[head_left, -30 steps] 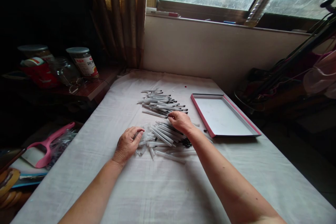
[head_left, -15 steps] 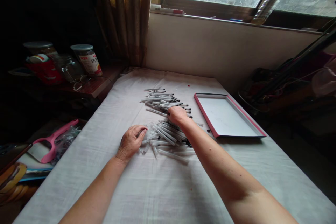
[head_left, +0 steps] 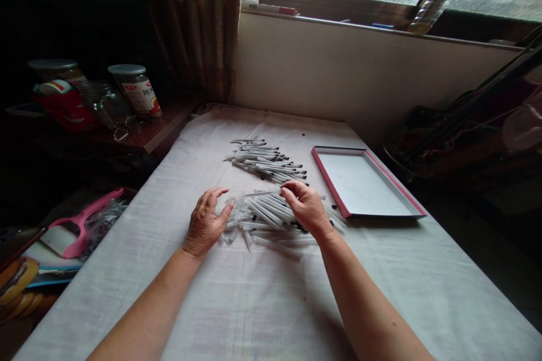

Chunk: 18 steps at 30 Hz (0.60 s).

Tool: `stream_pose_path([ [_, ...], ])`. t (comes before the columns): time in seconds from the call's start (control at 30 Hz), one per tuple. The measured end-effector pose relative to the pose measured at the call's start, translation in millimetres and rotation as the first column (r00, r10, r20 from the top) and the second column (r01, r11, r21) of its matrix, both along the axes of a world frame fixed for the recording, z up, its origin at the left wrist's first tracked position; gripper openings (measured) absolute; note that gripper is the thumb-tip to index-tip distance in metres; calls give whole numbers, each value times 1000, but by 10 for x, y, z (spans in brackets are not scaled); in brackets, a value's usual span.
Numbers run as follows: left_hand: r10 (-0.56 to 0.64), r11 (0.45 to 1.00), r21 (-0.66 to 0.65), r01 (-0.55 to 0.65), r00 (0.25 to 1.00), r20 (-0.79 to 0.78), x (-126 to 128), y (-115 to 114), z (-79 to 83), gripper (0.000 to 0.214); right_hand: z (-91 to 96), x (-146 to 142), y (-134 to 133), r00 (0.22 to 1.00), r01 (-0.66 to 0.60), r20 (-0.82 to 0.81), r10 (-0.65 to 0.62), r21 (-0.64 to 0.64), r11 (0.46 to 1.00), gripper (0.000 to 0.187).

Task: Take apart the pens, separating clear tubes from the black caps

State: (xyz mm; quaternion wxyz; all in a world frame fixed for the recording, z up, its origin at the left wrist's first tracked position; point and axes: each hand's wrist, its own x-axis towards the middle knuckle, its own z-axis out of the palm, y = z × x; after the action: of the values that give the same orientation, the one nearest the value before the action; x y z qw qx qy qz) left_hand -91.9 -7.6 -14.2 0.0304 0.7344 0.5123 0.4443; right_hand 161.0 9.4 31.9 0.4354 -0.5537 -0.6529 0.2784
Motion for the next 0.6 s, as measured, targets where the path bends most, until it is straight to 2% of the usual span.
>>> stream_pose_path([
  [0.07,-30,996,76,35,998,-61,-6,-12,22,37,-78,27,-196,971,18,-237,-25,-33,999,28],
  [0.17,-124,986,93,140,980,-154,9,-54,82,40,-150,39,-427,894,47,-434,-107,-147,988,32],
  [0.33,-236,962,93,257,952,-197,100,-145,178,16,-204,49,-553,805,17,-569,-164,-255,967,37],
  [0.5,-242,953,146,267,956,-164,160,-171,203,14,-207,88,-515,709,32,-667,-230,-294,955,43],
  [0.6,-244,948,169,268,958,-153,170,-167,203,12,-206,110,-508,710,30,-666,-230,-298,954,43],
])
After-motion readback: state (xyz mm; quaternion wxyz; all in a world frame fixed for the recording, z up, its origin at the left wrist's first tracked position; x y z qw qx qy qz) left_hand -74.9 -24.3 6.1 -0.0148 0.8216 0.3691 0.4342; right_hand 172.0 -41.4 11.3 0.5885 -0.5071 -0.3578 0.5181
